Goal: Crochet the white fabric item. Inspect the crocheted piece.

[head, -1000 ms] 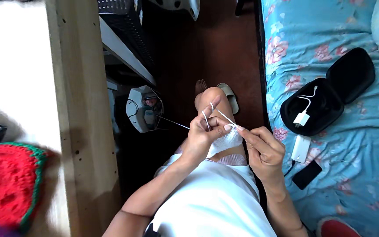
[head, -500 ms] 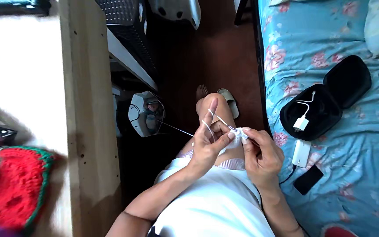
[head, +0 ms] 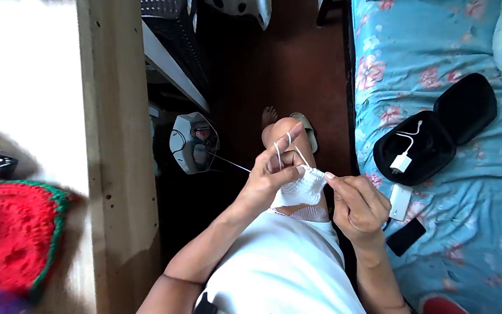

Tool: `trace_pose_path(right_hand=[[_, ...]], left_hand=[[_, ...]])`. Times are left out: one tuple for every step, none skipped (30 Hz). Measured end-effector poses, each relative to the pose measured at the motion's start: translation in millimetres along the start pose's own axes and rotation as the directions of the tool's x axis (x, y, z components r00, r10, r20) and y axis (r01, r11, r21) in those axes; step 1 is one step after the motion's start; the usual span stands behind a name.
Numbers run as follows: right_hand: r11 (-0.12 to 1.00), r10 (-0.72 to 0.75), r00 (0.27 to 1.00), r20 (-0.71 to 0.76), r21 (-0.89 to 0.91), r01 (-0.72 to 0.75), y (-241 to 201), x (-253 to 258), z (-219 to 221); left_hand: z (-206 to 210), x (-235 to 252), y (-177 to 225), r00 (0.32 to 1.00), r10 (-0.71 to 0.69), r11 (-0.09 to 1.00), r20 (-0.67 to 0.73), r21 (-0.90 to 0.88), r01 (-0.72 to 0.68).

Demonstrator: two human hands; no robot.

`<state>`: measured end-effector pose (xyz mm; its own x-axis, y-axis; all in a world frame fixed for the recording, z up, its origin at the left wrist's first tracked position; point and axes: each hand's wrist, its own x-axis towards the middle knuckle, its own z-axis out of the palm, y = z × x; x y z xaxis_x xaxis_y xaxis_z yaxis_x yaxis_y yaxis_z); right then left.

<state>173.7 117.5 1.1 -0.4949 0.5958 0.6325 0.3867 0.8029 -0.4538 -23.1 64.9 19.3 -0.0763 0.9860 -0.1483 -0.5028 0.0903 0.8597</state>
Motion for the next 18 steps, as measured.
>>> trace_pose_path(right_hand=[[0.999,0.011,1.0,0.002,0.032,-0.011,0.9,-0.5,-0.4],[0.997,0.03,0.999,0.01,0.077,-0.031,2.0,-1.0,-1.0],[0.99,0.055,0.998,0.02,0.131,-0.057,3.4,-1.7,-1.4],[0.978,0.083,0.996,0.033,0.189,-0.087,4.6,-2.3,-1.5],[0.96,0.116,0.992,0.045,0.251,-0.123,5.0,-2.4,-1.5],[0.935,0.155,0.986,0.066,0.313,-0.168,4.6,-1.8,-1.5],[0.901,0.197,0.976,0.095,0.374,-0.218,3.3,-0.5,-1.6],[0.861,0.236,0.963,0.133,0.43,-0.271,1.4,1.6,-1.9],[0.822,0.268,0.948,0.172,0.472,-0.318,-0.9,4.3,-2.3],[0.79,0.288,0.935,0.207,0.501,-0.354,-3.3,7.1,-2.5],[0.765,0.296,0.926,0.234,0.522,-0.377,-5.4,9.2,-2.2],[0.74,0.306,0.918,0.251,0.544,-0.395,-7.5,11.0,-1.3],[0.713,0.321,0.91,0.263,0.566,-0.415,-9.4,12.5,-0.3],[0.671,0.347,0.897,0.274,0.596,-0.442,-10.9,14.0,0.2],[0.602,0.384,0.877,0.29,0.641,-0.476,-11.6,15.4,0.1],[0.505,0.433,0.846,0.313,0.693,-0.515,-12.1,17.0,-0.3],[0.383,0.486,0.803,0.344,0.742,-0.55,-12.9,19.1,-1.0],[0.259,0.529,0.76,0.377,0.781,-0.568,-13.4,21.0,-1.1]], left_hand=[[-0.8,0.5,1.2,1.0,-0.023,0.999,0.005,-0.029,0.023],[-2.2,1.2,1.7,0.999,-0.047,0.997,0.012,-0.056,0.048],[-3.9,1.7,1.7,0.998,-0.066,0.994,0.024,-0.08,0.068],[-4.4,2.1,1.3,0.997,-0.074,0.993,0.029,-0.09,0.077],[-4.3,2.3,0.6,0.997,-0.065,0.994,0.039,-0.083,0.068],[-3.6,2.0,-0.9,0.998,-0.039,0.997,0.042,-0.06,0.041],[-2.1,1.5,-3.0,0.999,0.004,1.0,0.036,-0.022,-0.004],[-0.2,1.0,-5.3,0.997,0.064,0.998,0.033,0.021,-0.065],[2.2,0.6,-7.0,0.992,0.124,0.991,0.031,0.054,-0.125],[4.7,0.5,-7.8,0.985,0.172,0.98,0.032,0.091,-0.174],[7.4,0.4,-8.2,0.978,0.208,0.968,0.028,0.137,-0.209],[10.0,0.1,-8.6,0.971,0.24,0.954,0.009,0.184,-0.238],[12.4,-0.2,-9.6,0.96,0.28,0.934,-0.024,0.236,-0.267],[14.0,-0.8,-11.3,0.946,0.321,0.911,-0.043,0.285,-0.297],[15.4,-1.1,-13.8,0.932,0.36,0.889,-0.045,0.318,-0.328],[16.6,-1.5,-17.4,0.918,0.394,0.871,-0.035,0.334,-0.361],[18.7,-1.5,-22.5,0.903,0.428,0.857,-0.032,0.333,-0.394],[21.2,-1.1,-27.6,0.89,0.454,0.85,-0.038,0.318,-0.42]])
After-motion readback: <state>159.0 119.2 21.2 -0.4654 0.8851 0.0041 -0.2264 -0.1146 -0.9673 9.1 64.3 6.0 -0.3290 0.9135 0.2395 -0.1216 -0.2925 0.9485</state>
